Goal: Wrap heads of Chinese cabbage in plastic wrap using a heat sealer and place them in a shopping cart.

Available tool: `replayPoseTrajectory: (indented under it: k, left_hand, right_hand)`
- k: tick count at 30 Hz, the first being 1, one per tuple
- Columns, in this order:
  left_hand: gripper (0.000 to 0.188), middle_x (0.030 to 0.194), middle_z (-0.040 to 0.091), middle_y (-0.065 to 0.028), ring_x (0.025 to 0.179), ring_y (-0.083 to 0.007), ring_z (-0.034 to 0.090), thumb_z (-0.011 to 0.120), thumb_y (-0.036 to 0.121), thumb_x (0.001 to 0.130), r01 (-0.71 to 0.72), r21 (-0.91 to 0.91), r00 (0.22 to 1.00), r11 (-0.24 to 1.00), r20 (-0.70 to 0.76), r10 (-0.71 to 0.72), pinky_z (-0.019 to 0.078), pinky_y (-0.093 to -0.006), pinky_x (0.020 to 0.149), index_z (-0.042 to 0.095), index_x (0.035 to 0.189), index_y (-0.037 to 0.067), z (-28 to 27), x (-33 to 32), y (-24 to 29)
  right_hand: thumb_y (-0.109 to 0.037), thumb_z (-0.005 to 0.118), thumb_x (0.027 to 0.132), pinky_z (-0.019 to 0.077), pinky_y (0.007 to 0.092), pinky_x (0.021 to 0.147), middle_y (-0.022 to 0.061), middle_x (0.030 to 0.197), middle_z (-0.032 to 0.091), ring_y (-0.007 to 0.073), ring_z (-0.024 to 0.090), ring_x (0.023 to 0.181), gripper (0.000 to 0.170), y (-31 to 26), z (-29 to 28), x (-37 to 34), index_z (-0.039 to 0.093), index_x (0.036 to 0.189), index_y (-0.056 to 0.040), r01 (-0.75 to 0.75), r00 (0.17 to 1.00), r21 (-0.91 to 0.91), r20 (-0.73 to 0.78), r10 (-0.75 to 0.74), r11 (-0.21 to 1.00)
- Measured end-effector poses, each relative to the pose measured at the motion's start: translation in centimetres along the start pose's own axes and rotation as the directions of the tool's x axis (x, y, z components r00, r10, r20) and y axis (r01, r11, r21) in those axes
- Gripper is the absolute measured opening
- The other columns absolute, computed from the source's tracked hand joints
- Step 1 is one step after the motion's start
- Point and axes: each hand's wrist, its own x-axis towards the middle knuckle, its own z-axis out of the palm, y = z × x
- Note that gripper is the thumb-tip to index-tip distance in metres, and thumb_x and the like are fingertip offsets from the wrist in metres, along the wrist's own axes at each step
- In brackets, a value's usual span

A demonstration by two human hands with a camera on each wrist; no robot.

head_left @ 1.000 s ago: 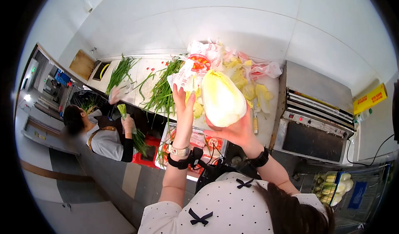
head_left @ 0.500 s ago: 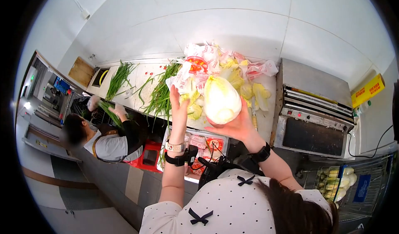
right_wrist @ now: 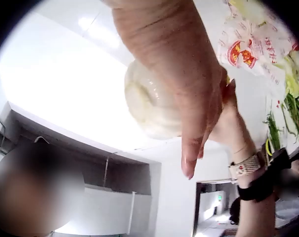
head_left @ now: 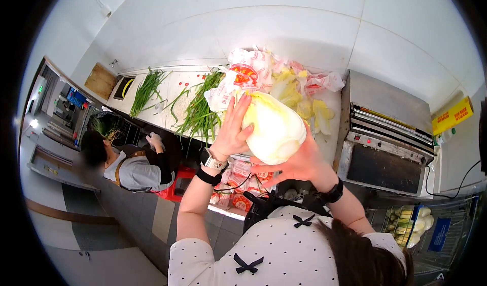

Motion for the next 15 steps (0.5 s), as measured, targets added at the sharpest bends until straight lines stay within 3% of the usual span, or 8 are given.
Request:
replayPoseTrajectory:
  k: [2,5,8,11,12,15]
  left_hand:
    - [0.09,0.135,0.029,-0.0273,0.121,-0.0454,0.036,0.074,0.024,0.066,-0.015,0.019,1.0,1.0,0.013,0.015,0.0273,-0.0559,0.101,0.017,0.136,0.027,-0.1,0.6,0.1]
    - [0.111,0.134,0.03,-0.0277,0.121,-0.0444,0.037,0.083,0.036,0.054,0.084,-0.254,0.996,0.964,0.024,-0.08,0.0273,-0.0523,0.102,0.012,0.139,0.024,0.7,0.1,0.7]
    - [0.136,0.134,0.032,-0.0256,0.122,-0.0401,0.037,0.088,0.046,0.036,0.423,-0.566,0.905,0.707,0.224,-0.362,0.0278,-0.0466,0.103,0.007,0.14,0.015,1.3,-0.9,2.3]
    - [0.146,0.133,0.034,-0.0234,0.122,-0.0353,0.038,0.089,0.048,0.026,0.49,-0.766,0.831,0.417,0.267,-0.487,0.0279,-0.0425,0.103,0.007,0.14,0.006,2.3,-2.4,4.6]
    - [0.143,0.134,0.033,-0.0221,0.123,-0.0322,0.037,0.09,0.046,0.029,0.382,-0.826,0.869,0.415,0.168,-0.465,0.0283,-0.0432,0.102,0.008,0.139,0.005,2.8,-2.5,5.0]
    - [0.141,0.135,0.03,-0.0222,0.123,-0.033,0.036,0.09,0.044,0.031,0.449,-0.742,0.858,0.498,0.202,-0.472,0.0285,-0.0437,0.102,0.01,0.14,0.007,2.2,-2.8,5.7]
  right_hand:
    - [-0.084,0.028,0.067,0.0262,0.066,0.093,0.029,0.137,0.027,0.0495,0.031,0.122,0.098,-1.0,0.1,-0.8,0.022,0.141,-0.0188,-0.11,0.994,-0.041,0.026,0.111,0.993]
    - [-0.088,0.021,0.063,0.0277,0.0651,0.093,0.0338,0.133,0.03,0.0516,0.036,0.118,0.107,-2.2,0.3,-2.1,0.021,0.141,-0.0145,-0.24,0.97,-0.078,0.023,0.243,0.968]
    - [-0.091,0.017,0.059,0.0275,0.0638,0.094,0.0356,0.13,0.033,0.0532,0.039,0.114,0.114,-2.8,0.9,-3.4,0.021,0.14,-0.0102,-0.352,0.935,-0.091,0.0,0.353,0.932]
    - [-0.091,0.015,0.058,0.0279,0.0624,0.095,0.0376,0.128,0.033,0.0538,0.04,0.113,0.116,-2.5,1.2,-3.8,0.021,0.139,-0.0077,-0.4,0.915,-0.097,0.01,0.403,0.911]
    - [-0.091,0.015,0.058,0.028,0.0621,0.095,0.038,0.128,0.033,0.0537,0.041,0.112,0.116,-2.1,1.2,-4.0,0.021,0.139,-0.0075,-0.398,0.915,-0.083,0.027,0.401,0.914]
    - [-0.09,0.012,0.06,0.0308,0.0618,0.093,0.0393,0.124,0.037,0.053,0.044,0.109,0.115,-0.8,1.1,-4.3,0.021,0.139,-0.0074,-0.363,0.931,-0.073,0.019,0.365,0.929]
